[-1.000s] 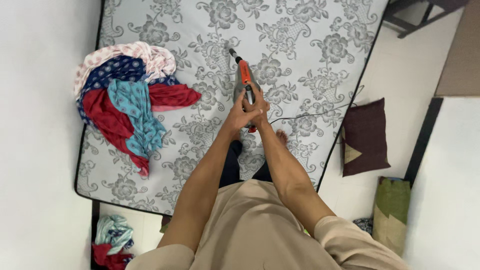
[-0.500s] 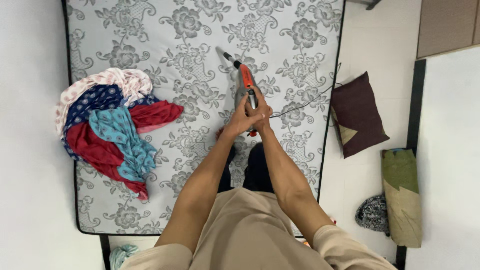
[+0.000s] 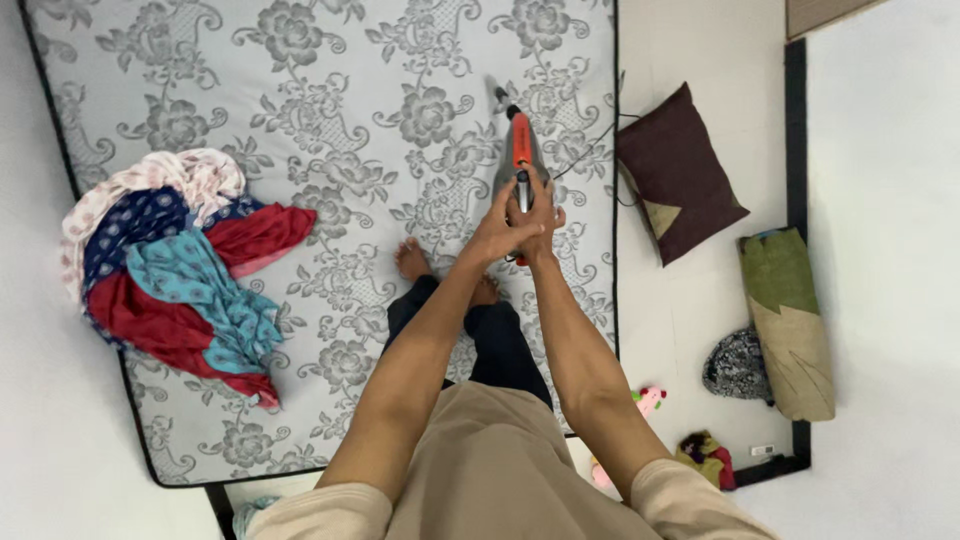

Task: The person uses a handheld steam iron to steam a maroon pillow and then a floral-patterned mattress. They attach a long nozzle extension to the steamer to reach the mattress surface more easily. The person moves around the bed to cover different areas while steaming.

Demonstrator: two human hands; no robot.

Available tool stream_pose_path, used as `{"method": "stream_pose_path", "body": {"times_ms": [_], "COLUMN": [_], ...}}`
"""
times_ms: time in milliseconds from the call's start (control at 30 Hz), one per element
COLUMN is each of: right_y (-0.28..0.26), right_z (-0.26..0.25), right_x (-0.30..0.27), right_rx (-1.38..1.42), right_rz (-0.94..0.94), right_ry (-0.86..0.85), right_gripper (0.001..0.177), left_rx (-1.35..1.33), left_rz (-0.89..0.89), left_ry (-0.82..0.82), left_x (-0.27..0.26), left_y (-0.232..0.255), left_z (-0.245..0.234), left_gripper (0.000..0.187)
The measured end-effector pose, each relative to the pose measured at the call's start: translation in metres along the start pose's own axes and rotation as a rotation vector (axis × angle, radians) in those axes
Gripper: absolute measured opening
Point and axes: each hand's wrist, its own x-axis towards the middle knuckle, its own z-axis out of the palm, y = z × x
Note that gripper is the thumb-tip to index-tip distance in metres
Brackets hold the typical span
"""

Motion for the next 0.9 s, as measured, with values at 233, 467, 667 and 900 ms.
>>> {"method": "stream_pose_path", "body": {"times_ms": [233,467,667,900], "right_y": [0.038,0.054,0.064,0.067], "right_z": [-0.018,-0.016,-0.013,-0.015], "right_x": [-0.014,-0.020,-0.031,-0.028], "right_rx": [0.055,0.087,0.184,0.063], "right_rz": [-0.066,-0.029,-0.075,0.119], "right_ry": [0.128,-0.024,0.015,-0.033], "right_gripper": [0.066,0.067,0.071,0.063], "left_rx": [0.060,0.087,-0.032,-0.164], "left_rz": [0.005,-0.117,-0.161,-0.061], "left_ry": [-0.038,0.014,0.110,0.122], "left_x": [-0.005,-0.023,-0.021,-0.017], "left_y": [-0.003,0.000,-0.022,-0.030], "left_z": [0.036,0.044,0.057,0.071], "left_gripper": [0.119,0.112,0.082,0.070]}}
